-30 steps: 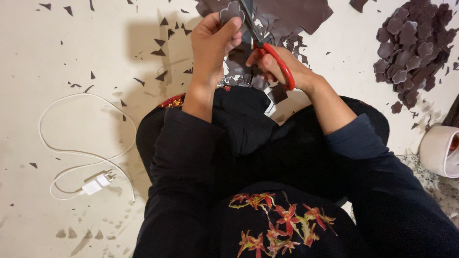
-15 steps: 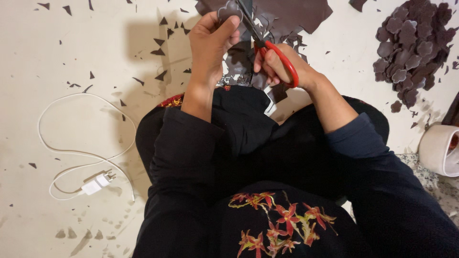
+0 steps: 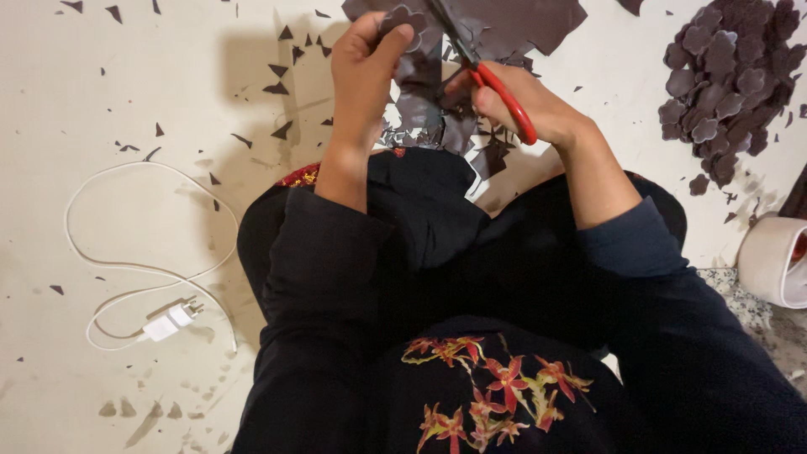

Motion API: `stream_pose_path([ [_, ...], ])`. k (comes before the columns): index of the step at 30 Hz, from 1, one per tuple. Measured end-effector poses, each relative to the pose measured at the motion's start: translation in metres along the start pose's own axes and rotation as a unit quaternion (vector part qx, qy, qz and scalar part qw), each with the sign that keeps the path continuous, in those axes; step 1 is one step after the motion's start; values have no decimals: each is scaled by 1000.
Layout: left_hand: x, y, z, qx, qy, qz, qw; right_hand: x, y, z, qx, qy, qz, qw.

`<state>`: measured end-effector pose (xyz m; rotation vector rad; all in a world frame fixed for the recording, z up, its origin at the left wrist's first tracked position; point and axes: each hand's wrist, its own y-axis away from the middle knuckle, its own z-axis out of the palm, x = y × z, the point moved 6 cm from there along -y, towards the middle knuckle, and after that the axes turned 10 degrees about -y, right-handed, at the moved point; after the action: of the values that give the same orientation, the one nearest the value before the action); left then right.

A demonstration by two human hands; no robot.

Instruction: The person sits on the floor and uses red-handled scissors to cut a dark brown sheet of material along pre-drawn outlines. They repeatedly rotate the sheet to follow the curves and produce multiple small cutouts that accumulate on the floor.

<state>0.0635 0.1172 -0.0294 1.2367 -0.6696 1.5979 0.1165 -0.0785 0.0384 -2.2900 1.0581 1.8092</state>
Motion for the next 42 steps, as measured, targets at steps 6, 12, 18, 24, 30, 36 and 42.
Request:
stream_pose_path([
  [6,13,2,-3,-18,-87,33,995,-2,-1,2,-35,32,3,999],
  [12,30,5,-2,-32,-124,36,991,-5,2,2,-54,11,-2,998],
  [18,41,6,-3,-47,-179,47,982,-3,3,3,-56,-11,36,998],
  [24,42,7,-3,-44,-161,57,984,-6,5,6,-48,-74,51,995],
  [30,39,5,-4,-57,-152,23,987,-5,5,4,-57,-93,42,993],
  [36,40,7,-2,-86,-126,-1,988,-3,8,-3,-57,-93,42,993],
  [42,42,7,-1,-88,-114,-7,990,-3,8,-5,-40,-76,60,994],
])
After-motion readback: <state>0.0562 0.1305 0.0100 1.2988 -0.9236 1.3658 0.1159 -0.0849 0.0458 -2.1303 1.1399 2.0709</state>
